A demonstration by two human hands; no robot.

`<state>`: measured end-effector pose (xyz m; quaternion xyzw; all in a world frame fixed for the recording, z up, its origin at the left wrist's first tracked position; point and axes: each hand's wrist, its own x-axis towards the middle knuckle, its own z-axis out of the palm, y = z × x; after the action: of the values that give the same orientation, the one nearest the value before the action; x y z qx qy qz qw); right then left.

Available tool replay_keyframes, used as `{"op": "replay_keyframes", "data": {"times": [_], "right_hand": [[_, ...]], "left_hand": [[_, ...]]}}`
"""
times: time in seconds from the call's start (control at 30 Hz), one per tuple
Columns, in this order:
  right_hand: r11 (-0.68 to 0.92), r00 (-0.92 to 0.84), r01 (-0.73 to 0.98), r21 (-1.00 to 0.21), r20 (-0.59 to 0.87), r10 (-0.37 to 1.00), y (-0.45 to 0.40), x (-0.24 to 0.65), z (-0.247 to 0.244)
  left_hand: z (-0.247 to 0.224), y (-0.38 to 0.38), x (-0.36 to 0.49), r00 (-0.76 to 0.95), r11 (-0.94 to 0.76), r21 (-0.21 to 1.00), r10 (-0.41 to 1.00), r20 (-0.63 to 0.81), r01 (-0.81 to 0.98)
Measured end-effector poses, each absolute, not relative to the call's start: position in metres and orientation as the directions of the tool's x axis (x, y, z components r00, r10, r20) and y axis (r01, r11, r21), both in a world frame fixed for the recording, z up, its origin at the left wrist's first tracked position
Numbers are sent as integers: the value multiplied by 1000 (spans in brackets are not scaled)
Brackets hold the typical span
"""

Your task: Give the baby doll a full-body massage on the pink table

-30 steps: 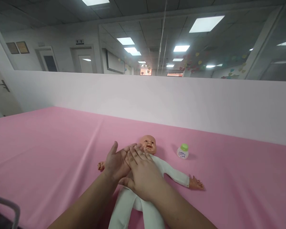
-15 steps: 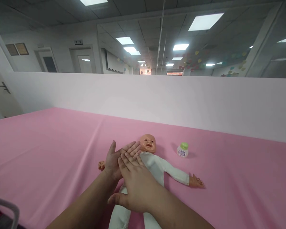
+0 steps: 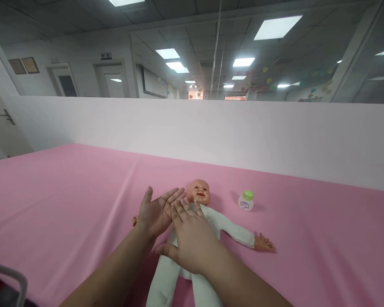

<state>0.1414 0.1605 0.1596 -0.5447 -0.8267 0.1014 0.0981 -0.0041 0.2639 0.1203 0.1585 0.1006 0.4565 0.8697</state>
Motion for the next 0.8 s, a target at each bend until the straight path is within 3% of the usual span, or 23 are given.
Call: {"op": "replay_keyframes", "data": {"times": [0.27,0.57,0.8], "right_hand": [[512,-528,767,-387,73,846,144,130,165],[379,-368,881,-285,91,925,167,144,151],[328,-319,909,-259,78,945,162,143,158]], "left_hand": [[114,261,1,584,553,392,810,-49,-735],[110,236,26,755,706,328,654,38,-628],[127,251,1,594,564,376,803,-44,-735]]}}
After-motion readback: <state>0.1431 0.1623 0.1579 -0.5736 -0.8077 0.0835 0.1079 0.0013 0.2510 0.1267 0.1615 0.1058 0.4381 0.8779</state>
